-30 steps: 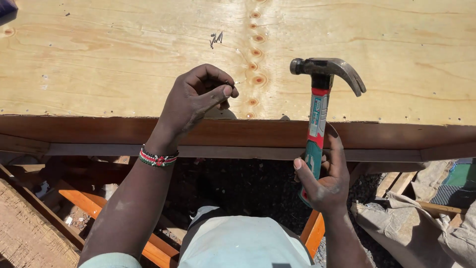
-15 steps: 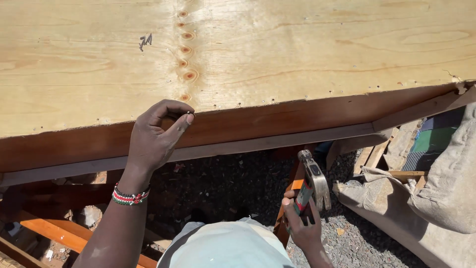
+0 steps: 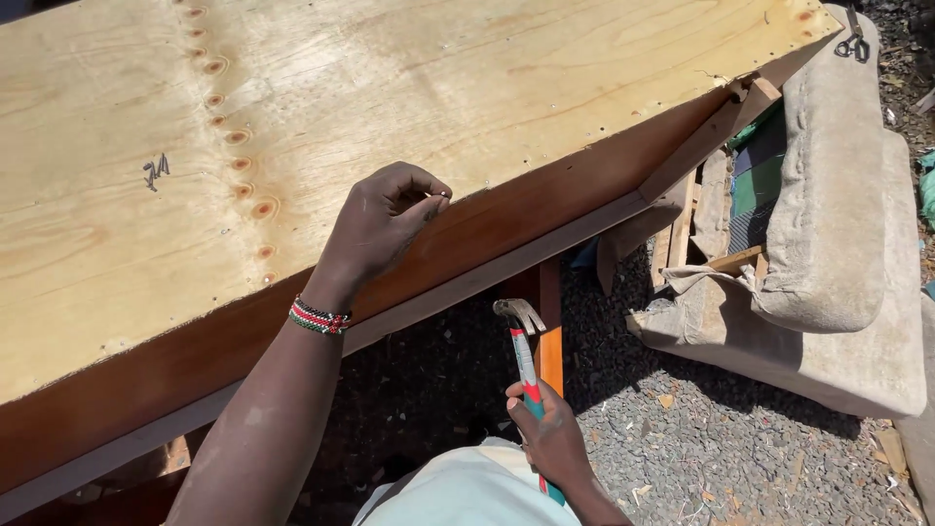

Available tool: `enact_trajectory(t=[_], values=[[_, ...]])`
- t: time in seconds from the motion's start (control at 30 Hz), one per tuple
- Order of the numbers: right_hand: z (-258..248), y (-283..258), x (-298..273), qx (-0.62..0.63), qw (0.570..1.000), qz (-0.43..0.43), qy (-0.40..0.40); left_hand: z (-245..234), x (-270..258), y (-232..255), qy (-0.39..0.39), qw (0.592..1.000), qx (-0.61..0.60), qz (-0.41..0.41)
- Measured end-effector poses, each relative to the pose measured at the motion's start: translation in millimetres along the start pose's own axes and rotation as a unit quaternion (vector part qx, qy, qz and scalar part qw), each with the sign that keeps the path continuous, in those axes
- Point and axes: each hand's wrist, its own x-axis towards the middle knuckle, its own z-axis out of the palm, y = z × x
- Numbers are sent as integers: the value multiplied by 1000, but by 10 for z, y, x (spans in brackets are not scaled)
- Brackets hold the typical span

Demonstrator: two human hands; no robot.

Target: Hammering small nails into a plywood sheet to secure it to a wooden furniture frame.

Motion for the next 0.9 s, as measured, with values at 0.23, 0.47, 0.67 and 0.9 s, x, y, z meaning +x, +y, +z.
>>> enact_trajectory(t=[0.23,0.47,0.67,0.9], values=[[-73,-1,-88,17,999,12,30,157,330,-56,-37,998,-42,16],[-142,0,-22,39,998,39,35,31,-188,-62,-41,991,60,111],[-28,-129,114,-13,1000,26,-3,80,-265,-115,-10,969,130,210],[124,154,323,89,992,-20,-88,179,-264,-134,21,959,168,226]])
